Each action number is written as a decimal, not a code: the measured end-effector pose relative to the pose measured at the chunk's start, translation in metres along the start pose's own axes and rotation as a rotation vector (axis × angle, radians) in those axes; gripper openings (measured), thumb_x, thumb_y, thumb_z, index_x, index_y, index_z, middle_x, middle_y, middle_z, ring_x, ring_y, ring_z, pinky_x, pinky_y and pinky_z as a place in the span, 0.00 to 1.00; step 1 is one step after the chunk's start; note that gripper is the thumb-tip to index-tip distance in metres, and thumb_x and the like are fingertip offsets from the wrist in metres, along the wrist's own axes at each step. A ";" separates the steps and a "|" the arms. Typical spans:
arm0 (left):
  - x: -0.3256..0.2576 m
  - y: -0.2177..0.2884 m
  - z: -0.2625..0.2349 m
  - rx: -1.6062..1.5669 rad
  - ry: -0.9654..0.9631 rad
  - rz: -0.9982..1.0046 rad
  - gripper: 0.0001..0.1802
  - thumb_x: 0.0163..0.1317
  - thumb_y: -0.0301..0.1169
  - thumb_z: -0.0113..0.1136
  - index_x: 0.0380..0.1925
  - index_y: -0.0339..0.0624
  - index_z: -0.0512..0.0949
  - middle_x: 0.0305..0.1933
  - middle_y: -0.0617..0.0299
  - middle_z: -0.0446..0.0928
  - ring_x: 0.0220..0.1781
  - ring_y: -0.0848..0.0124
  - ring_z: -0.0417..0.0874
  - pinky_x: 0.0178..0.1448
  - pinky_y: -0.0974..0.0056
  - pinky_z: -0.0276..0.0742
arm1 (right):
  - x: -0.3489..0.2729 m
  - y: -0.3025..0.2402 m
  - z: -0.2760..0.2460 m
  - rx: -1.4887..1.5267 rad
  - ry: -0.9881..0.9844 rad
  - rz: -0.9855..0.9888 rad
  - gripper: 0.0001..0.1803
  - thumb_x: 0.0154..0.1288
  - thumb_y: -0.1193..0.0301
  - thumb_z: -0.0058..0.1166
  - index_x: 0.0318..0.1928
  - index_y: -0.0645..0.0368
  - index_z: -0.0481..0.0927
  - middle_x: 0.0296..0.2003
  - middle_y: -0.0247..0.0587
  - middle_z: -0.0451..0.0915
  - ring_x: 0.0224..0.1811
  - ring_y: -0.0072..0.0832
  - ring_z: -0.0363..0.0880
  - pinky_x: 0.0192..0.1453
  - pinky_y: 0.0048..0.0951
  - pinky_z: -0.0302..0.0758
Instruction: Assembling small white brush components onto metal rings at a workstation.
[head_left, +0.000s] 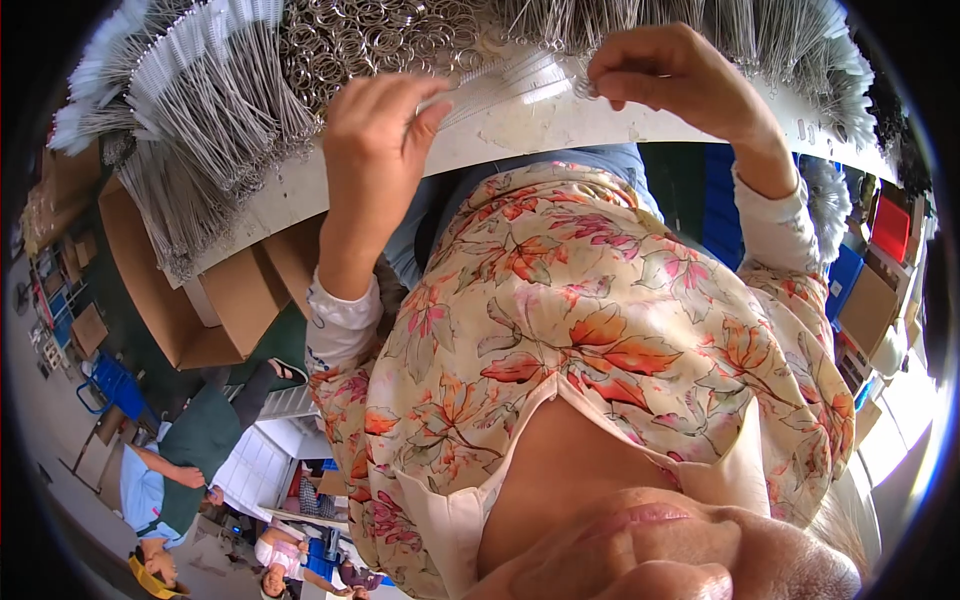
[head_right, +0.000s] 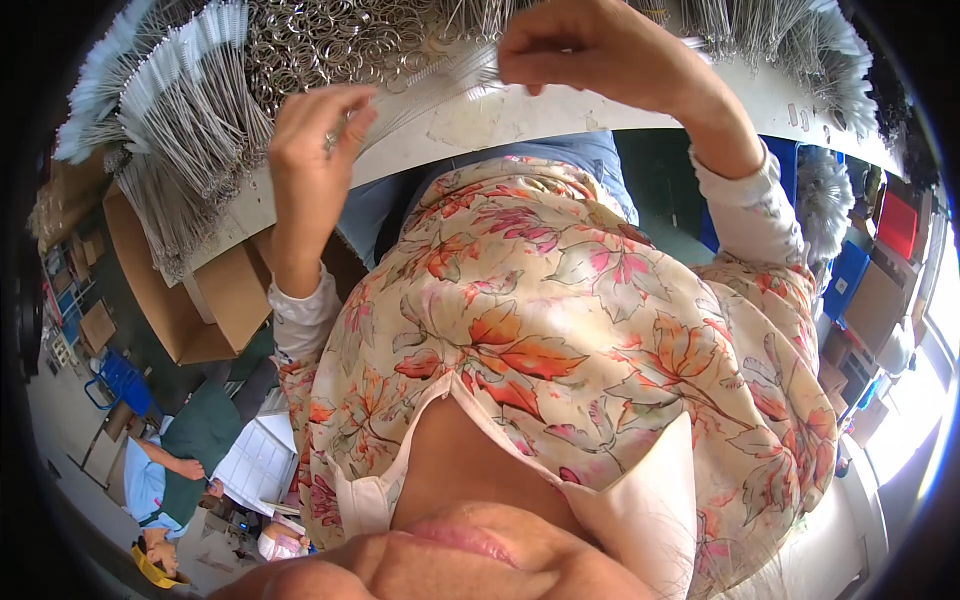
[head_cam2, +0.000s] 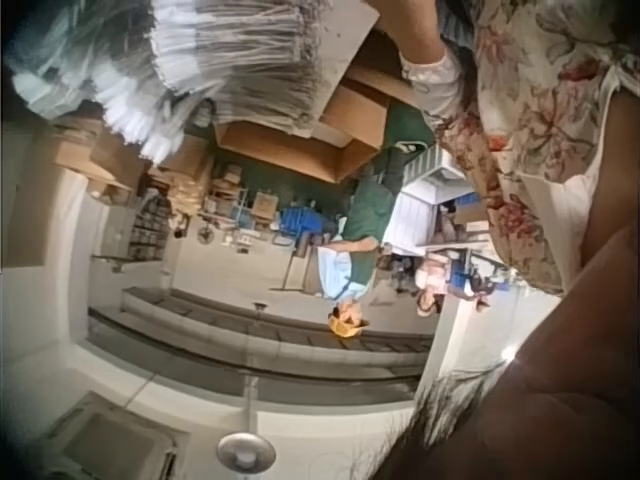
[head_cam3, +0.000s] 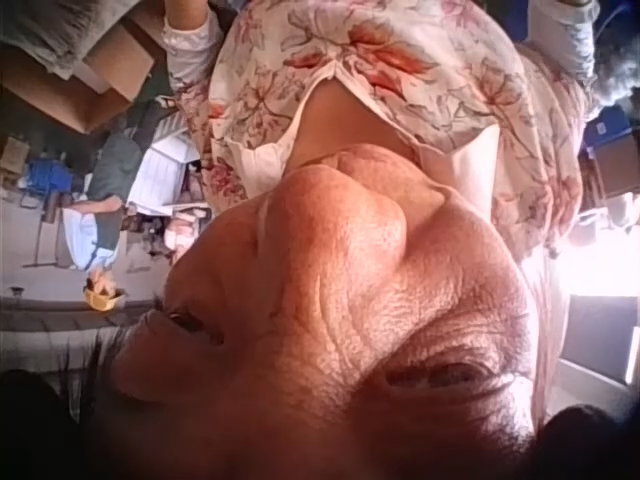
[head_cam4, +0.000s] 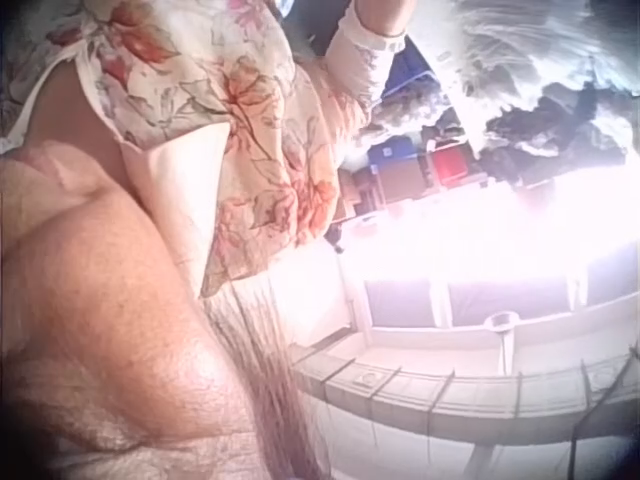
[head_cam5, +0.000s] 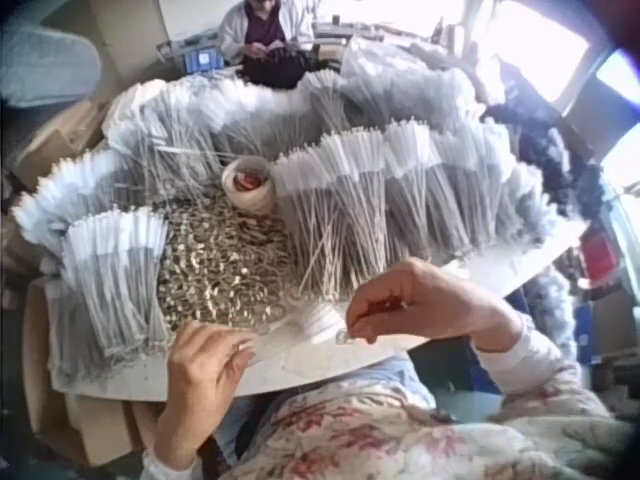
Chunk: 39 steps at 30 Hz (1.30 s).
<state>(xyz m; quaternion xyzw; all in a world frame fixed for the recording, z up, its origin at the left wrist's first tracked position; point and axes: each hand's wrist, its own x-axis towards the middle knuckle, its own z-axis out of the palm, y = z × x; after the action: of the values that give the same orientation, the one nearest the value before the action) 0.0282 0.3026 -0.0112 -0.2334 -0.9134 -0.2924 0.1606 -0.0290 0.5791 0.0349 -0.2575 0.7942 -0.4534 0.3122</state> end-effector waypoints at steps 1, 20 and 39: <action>-0.006 -0.004 0.010 -0.004 -0.005 0.001 0.07 0.53 0.30 0.63 0.33 0.42 0.80 0.35 0.61 0.80 0.36 0.66 0.77 0.41 0.64 0.72 | -0.005 0.015 0.004 -0.114 0.123 -0.131 0.07 0.62 0.69 0.52 0.34 0.60 0.78 0.24 0.31 0.76 0.26 0.19 0.75 0.29 0.22 0.71; -0.019 -0.019 0.044 0.110 -0.168 -0.176 0.08 0.57 0.37 0.59 0.29 0.46 0.78 0.25 0.65 0.77 0.30 0.65 0.74 0.42 0.61 0.61 | -0.014 0.080 0.048 -1.015 0.342 -0.058 0.08 0.51 0.78 0.51 0.33 0.56 0.80 0.25 0.39 0.78 0.29 0.36 0.80 0.30 0.35 0.74; -0.089 -0.011 0.019 -0.009 0.212 -0.768 0.11 0.54 0.33 0.65 0.30 0.37 0.78 0.21 0.63 0.77 0.21 0.79 0.75 0.27 0.72 0.72 | 0.033 0.022 0.103 -0.383 0.329 -0.316 0.05 0.56 0.73 0.58 0.29 0.59 0.76 0.24 0.39 0.77 0.23 0.35 0.77 0.27 0.31 0.74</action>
<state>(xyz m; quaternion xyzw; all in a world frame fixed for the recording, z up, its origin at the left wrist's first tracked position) 0.0943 0.2763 -0.0696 0.1559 -0.9113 -0.3574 0.1319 0.0211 0.5086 -0.0334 -0.3553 0.8552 -0.3741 0.0508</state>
